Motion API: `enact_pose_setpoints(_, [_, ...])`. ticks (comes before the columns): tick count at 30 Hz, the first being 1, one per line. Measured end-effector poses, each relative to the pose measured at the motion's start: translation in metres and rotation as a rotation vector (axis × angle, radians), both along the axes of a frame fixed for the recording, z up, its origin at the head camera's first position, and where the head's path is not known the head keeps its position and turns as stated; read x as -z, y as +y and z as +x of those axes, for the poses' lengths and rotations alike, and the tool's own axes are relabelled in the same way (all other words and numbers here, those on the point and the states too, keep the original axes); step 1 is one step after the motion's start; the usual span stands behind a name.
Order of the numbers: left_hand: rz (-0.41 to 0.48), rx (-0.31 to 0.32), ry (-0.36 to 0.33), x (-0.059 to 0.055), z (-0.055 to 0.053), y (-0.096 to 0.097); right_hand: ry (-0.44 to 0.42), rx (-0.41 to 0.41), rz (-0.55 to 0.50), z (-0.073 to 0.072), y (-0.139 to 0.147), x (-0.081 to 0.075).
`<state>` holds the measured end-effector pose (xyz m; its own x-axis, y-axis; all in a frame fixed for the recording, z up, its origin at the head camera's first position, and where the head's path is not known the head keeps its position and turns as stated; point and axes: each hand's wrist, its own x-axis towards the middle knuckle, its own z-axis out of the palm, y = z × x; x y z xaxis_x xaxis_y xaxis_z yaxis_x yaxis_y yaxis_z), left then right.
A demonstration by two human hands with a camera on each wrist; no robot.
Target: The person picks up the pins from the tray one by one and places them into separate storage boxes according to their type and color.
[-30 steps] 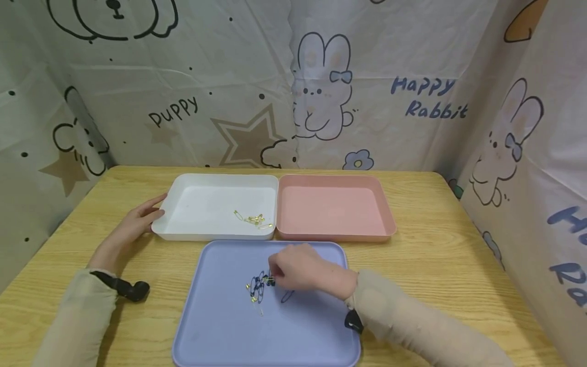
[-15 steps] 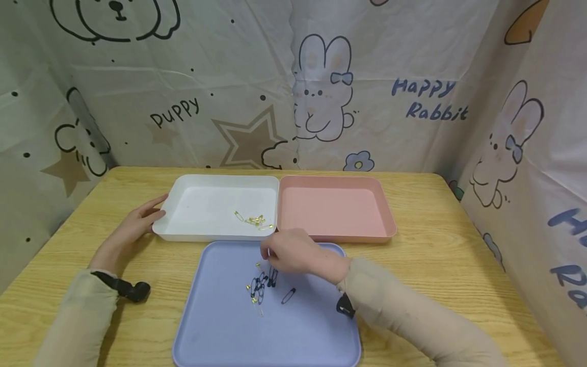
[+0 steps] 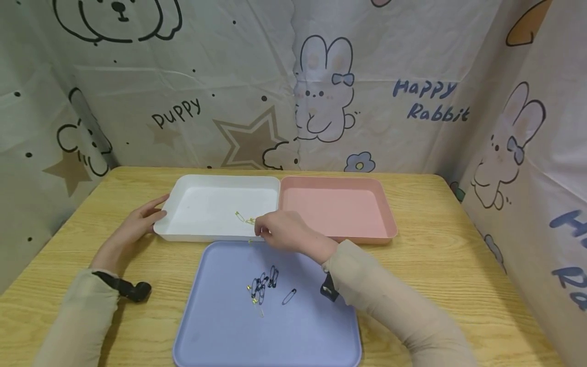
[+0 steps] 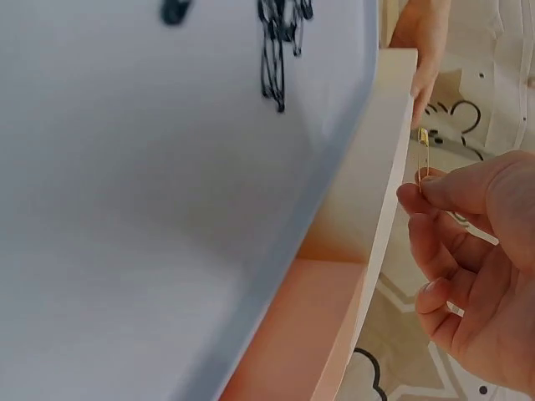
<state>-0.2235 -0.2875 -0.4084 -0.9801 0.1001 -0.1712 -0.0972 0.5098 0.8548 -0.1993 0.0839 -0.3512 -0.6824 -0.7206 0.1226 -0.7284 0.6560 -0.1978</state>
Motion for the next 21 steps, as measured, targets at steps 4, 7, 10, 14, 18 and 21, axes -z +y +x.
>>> enact_pose_setpoints(4, [0.000, -0.001, 0.000, 0.000, 0.000, 0.000, -0.040, 0.051, 0.003, -0.009, -0.004, 0.000])
enact_pose_setpoints(7, [0.006, 0.000, 0.002, 0.001, 0.000, 0.000, -0.068, 0.085, 0.002, -0.014, -0.006, -0.001])
enact_pose_setpoints(10, [0.002, -0.001, -0.001, 0.000, 0.000, 0.000, -0.085, 0.120, 0.006, -0.019, -0.008, -0.001])
enact_pose_setpoints(14, [-0.009, -0.001, -0.006, -0.001, 0.000, 0.000, -0.112, 0.178, 0.008, -0.024, -0.010, 0.000])
enact_pose_setpoints(18, [-0.004, 0.005, 0.000, -0.001, 0.001, 0.001, -0.144, 0.218, 0.004, -0.030, -0.013, 0.003])
enact_pose_setpoints(21, [0.008, 0.013, 0.010, -0.001, 0.001, 0.000, -0.149, 0.232, 0.005, -0.036, -0.015, 0.006])
